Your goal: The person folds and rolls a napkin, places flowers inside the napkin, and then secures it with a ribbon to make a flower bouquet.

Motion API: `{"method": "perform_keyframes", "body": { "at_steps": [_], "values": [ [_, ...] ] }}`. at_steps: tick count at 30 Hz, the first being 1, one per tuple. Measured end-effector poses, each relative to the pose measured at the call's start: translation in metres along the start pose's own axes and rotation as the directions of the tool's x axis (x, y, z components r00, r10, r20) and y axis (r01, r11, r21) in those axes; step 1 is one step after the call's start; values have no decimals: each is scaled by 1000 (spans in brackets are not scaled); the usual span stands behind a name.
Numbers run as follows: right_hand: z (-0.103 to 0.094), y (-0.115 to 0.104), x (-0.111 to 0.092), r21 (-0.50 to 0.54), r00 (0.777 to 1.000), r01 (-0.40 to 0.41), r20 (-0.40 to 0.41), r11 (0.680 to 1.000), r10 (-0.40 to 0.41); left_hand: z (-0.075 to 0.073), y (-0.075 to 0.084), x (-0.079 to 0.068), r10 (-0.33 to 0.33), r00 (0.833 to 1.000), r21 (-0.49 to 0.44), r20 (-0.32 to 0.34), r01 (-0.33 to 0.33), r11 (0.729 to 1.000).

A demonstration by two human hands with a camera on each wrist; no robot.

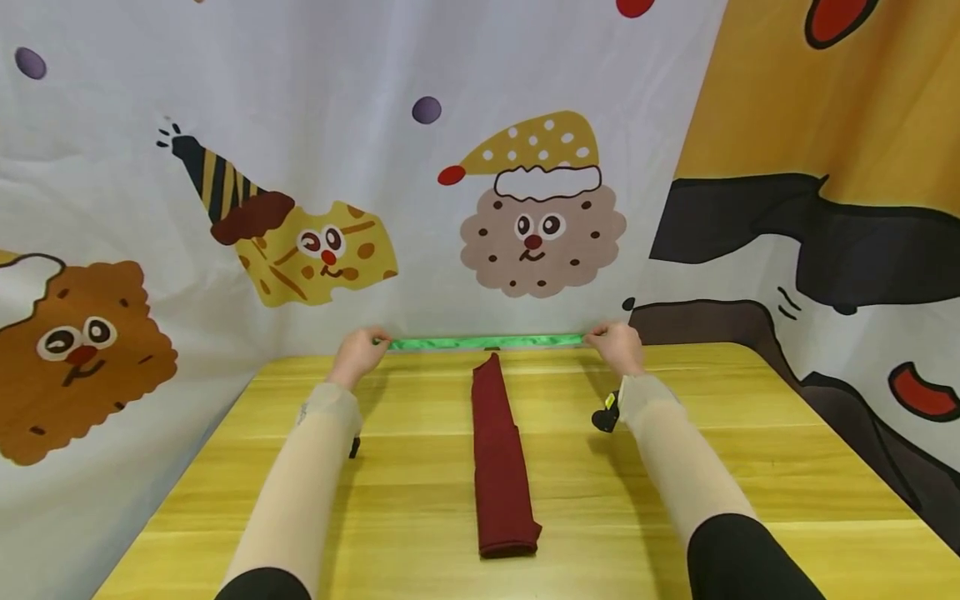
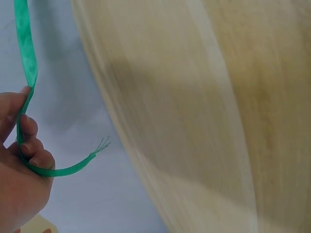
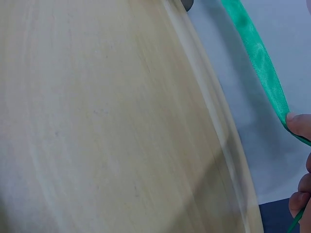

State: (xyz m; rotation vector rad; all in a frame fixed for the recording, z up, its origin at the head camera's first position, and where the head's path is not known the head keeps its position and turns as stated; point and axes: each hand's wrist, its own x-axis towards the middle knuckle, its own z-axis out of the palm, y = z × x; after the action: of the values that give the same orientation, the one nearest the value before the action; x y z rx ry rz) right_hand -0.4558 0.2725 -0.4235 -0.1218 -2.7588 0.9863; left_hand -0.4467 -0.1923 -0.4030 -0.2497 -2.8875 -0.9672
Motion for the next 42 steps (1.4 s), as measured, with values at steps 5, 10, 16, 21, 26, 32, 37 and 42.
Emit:
{"method": "perform_keyframes", "body": {
  "at_steps": [5,10,16,21,26,32,37,42],
  "values": [
    [6,3,7,-36,1000,-6,2,999,6,7,-5,6,-26,1000,-6,16,26,1000],
    [15,9,15,-65,1000,-19,-3,998,18,10,-7,11,-59,998,-20,37,60,998],
    [18,12,20,-81,999,-28,-24,996,26,14,-5,16,-45,999,6,24,45,999],
    [23,14,24,-92,1000,-27,-18,995,25,18,-7,19,-50,998,7,32,49,999],
    [28,18,27,-110,1000,-22,-22,994,19,21,-11,24,-58,997,9,42,58,998],
    [31,20,27,-109,999,-34,-11,993,33,23,-12,26,-75,995,18,70,74,997],
    [30,21,27,-107,999,-51,-10,993,50,24,-9,26,-70,995,33,74,68,997],
    [30,23,27,-110,999,-36,-20,993,34,25,-5,26,-77,994,25,80,75,997]
  ]
}}
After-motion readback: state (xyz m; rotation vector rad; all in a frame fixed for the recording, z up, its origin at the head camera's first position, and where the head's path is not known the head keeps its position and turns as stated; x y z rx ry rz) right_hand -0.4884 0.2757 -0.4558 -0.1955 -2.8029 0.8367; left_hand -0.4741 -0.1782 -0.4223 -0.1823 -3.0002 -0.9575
